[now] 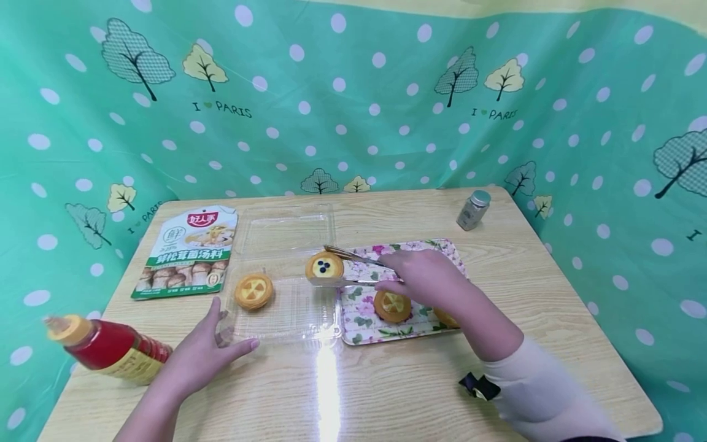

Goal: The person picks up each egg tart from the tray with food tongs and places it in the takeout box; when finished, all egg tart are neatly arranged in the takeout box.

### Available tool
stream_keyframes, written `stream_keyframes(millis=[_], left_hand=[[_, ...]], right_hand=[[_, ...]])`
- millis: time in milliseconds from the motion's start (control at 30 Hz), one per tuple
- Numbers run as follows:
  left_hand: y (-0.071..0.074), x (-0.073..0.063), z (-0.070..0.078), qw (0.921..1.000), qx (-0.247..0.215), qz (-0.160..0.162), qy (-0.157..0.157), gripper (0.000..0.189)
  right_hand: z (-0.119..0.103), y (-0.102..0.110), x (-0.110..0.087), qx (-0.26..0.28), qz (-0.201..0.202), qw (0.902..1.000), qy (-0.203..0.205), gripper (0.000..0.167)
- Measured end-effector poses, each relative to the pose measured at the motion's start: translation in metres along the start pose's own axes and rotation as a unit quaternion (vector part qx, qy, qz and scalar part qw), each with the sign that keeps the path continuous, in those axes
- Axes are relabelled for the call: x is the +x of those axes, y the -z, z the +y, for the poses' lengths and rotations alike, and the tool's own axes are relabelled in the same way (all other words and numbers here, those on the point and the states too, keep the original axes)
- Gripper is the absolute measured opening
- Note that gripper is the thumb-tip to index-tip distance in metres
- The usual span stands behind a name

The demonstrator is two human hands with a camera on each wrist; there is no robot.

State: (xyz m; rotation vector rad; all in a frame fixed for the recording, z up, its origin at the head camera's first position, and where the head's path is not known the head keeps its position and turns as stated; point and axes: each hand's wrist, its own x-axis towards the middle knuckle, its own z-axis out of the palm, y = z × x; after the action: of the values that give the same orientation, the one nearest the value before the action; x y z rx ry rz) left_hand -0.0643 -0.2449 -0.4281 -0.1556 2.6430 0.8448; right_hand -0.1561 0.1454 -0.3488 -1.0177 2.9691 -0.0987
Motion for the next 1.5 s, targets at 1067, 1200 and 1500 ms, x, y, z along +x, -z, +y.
stream_keyframes(millis=[1067, 1200, 1500], left_hand=[[-0.002, -0.001, -0.001, 0.9997, -0.020, 0.004, -0.013, 0.132], [-0.002, -0.001, -0.001, 0.9994, -0.031, 0.003, -0.018, 0.131], [-0.002, -0.001, -0.001, 0.9992, -0.016, 0.016, -0.033, 0.132]], right_hand=[[-0.060, -0.024, 0.032, -0.003, 0.012, 0.9911, 0.133, 0.050], [-0.065, -0.024, 0.035, -0.012, 0.008, 0.9900, 0.140, 0.046], [-0.077, -0.027, 0.041, -0.006, -0.013, 0.9878, 0.155, 0.045]])
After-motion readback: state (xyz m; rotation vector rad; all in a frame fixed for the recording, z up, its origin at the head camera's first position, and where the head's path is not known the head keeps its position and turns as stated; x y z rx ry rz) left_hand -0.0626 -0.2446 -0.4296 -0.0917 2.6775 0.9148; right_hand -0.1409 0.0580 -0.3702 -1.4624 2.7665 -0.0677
